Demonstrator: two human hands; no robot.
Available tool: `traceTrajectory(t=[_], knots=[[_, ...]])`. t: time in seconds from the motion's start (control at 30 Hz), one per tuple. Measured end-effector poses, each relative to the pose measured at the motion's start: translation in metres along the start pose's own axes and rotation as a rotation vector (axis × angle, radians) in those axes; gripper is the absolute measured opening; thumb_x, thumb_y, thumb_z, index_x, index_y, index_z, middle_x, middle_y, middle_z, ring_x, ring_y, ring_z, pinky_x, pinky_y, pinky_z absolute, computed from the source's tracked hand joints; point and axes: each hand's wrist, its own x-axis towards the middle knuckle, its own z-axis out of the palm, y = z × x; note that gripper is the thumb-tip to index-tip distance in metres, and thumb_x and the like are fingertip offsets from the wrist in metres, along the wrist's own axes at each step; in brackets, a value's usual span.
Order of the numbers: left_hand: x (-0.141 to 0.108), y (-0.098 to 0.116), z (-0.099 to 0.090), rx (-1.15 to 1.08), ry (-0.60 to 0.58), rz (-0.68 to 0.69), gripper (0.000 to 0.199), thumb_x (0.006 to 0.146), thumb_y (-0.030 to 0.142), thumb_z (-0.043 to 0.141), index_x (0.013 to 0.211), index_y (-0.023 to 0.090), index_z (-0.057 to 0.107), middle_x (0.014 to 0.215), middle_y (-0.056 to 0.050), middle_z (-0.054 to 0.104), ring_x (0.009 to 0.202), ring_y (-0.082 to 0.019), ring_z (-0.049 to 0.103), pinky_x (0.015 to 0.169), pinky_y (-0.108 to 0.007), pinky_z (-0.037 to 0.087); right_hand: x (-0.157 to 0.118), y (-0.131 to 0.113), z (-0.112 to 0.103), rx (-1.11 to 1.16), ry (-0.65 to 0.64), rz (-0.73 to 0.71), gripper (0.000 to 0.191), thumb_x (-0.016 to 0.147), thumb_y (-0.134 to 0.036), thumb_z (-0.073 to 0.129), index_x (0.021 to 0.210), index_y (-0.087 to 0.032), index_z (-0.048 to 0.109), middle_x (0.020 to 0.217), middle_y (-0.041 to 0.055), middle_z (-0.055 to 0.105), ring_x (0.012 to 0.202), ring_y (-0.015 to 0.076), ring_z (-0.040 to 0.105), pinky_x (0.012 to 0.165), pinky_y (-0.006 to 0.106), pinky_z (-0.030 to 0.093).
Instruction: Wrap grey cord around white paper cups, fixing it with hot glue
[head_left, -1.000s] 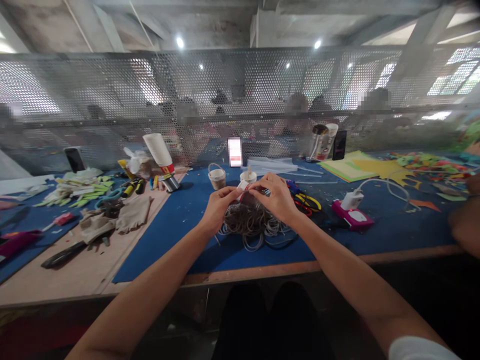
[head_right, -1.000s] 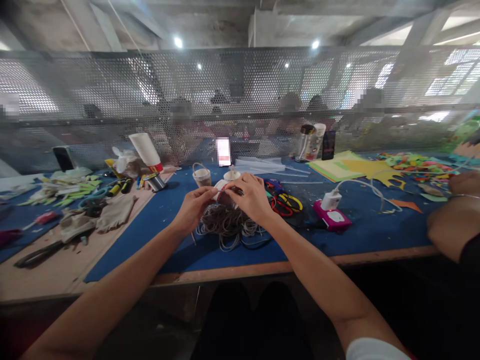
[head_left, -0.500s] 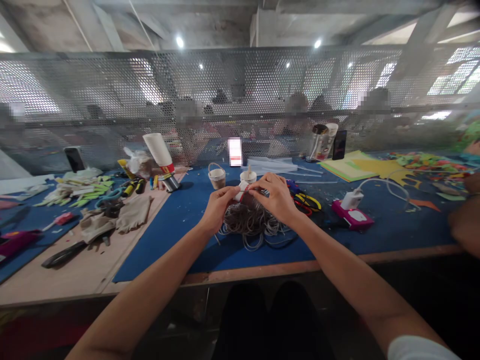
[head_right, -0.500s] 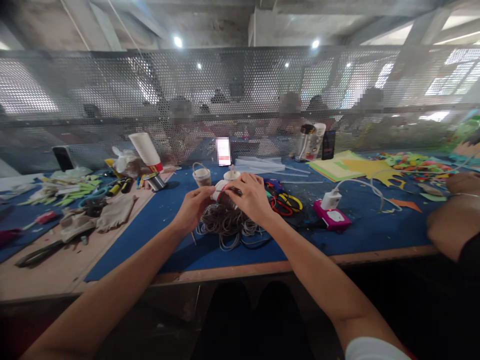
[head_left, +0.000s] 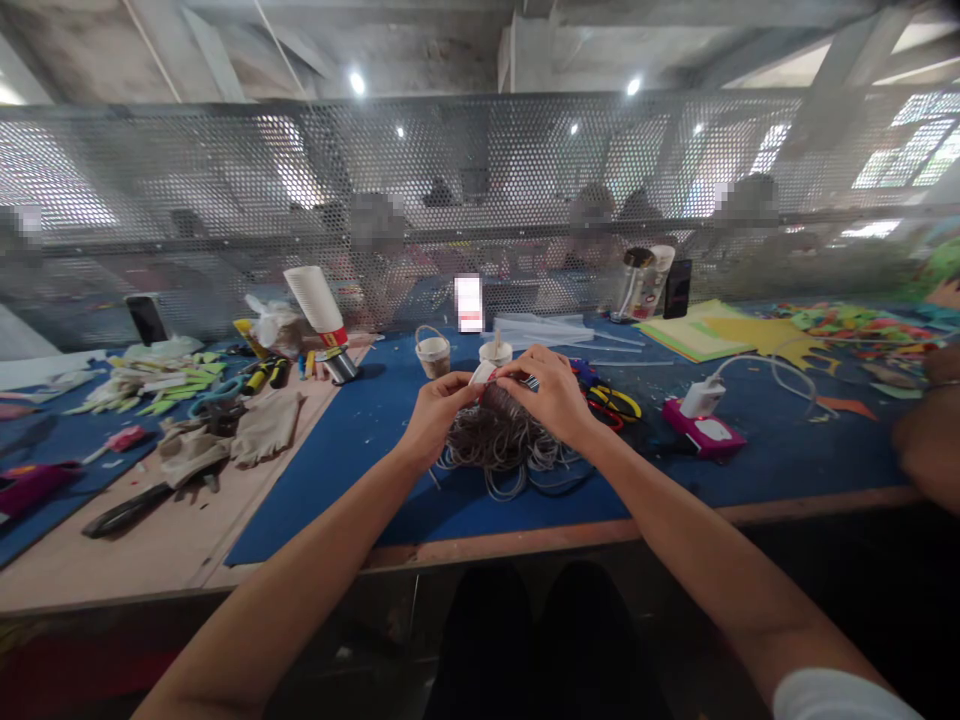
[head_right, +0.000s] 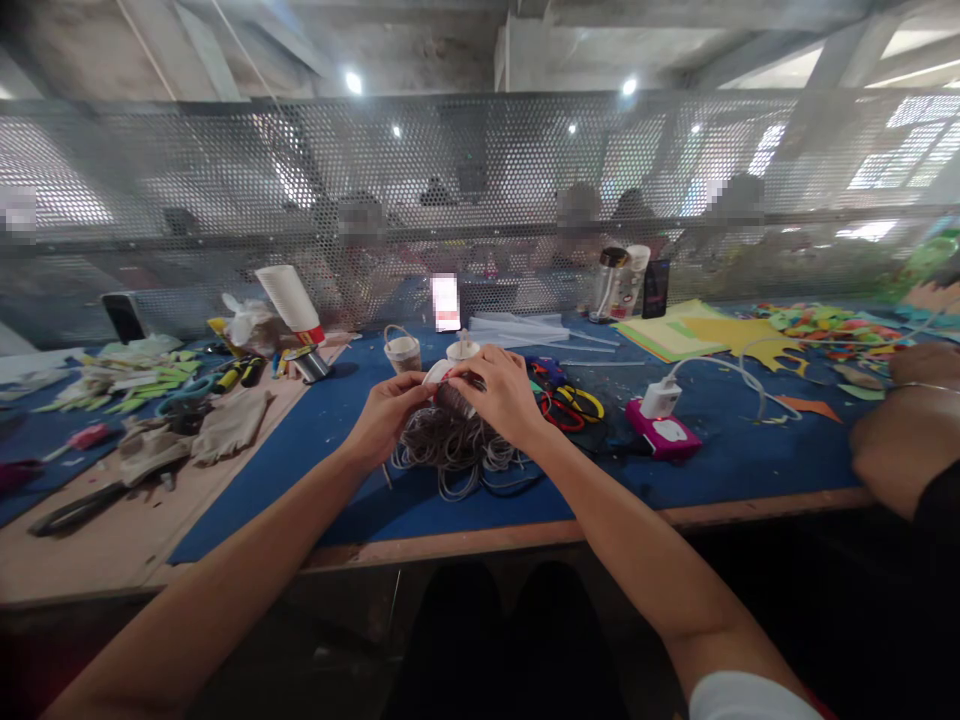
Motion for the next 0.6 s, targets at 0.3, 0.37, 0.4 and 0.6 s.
traceTrajectory(t=[0.3, 0.37, 0.4, 0.6], knots=[[0.0001, 0.0009, -0.0007, -0.010, -0.009, -0.007, 0.028, 0.068, 0.033, 0.080, 0.088, 0.015, 0.075, 0.081, -0.004, 0.071, 0.070, -0.015, 0.061, 0.065, -0.026, 0.046, -0.0001, 0.0032, 0.0003, 0.031, 0.000, 0.046, 0.012, 0.091, -0.035, 0.063, 0.094, -0.028, 0.072, 0.090, 0.0014, 0.067, 0.082, 0.0182, 0.062, 0.089, 0.038, 0.040], [0.0010, -0.0003, -0.0014, 0.005, 0.003, 0.013, 0.027, 0.068, 0.033, 0.080, 0.087, 0.015, 0.075, 0.080, -0.004, 0.071, 0.070, -0.015, 0.061, 0.065, -0.026, 0.045, 0.0006, 0.0028, -0.0005, 0.069, -0.005, 0.039, 0.012, 0.091, -0.035, 0.063, 0.092, -0.027, 0.072, 0.088, 0.0013, 0.069, 0.079, 0.0173, 0.062, 0.084, 0.035, 0.042], [0.0015, -0.0010, -0.0018, 0.013, 0.010, 0.029, 0.026, 0.068, 0.033, 0.080, 0.086, 0.015, 0.075, 0.080, -0.004, 0.071, 0.071, -0.015, 0.061, 0.067, -0.026, 0.045, 0.0009, 0.0027, -0.0010, 0.096, -0.014, 0.028, 0.013, 0.091, -0.035, 0.063, 0.091, -0.026, 0.072, 0.087, 0.0011, 0.069, 0.078, 0.0168, 0.062, 0.081, 0.033, 0.043], [0.0030, -0.0026, -0.0039, 0.071, 0.042, 0.105, 0.023, 0.072, 0.032, 0.077, 0.088, 0.016, 0.076, 0.084, -0.004, 0.073, 0.077, -0.017, 0.064, 0.077, -0.028, 0.047, -0.0013, 0.0038, 0.0017, 0.196, -0.105, 0.052, 0.020, 0.092, -0.039, 0.060, 0.090, -0.024, 0.073, 0.084, 0.0007, 0.072, 0.072, 0.0147, 0.061, 0.070, 0.027, 0.044]])
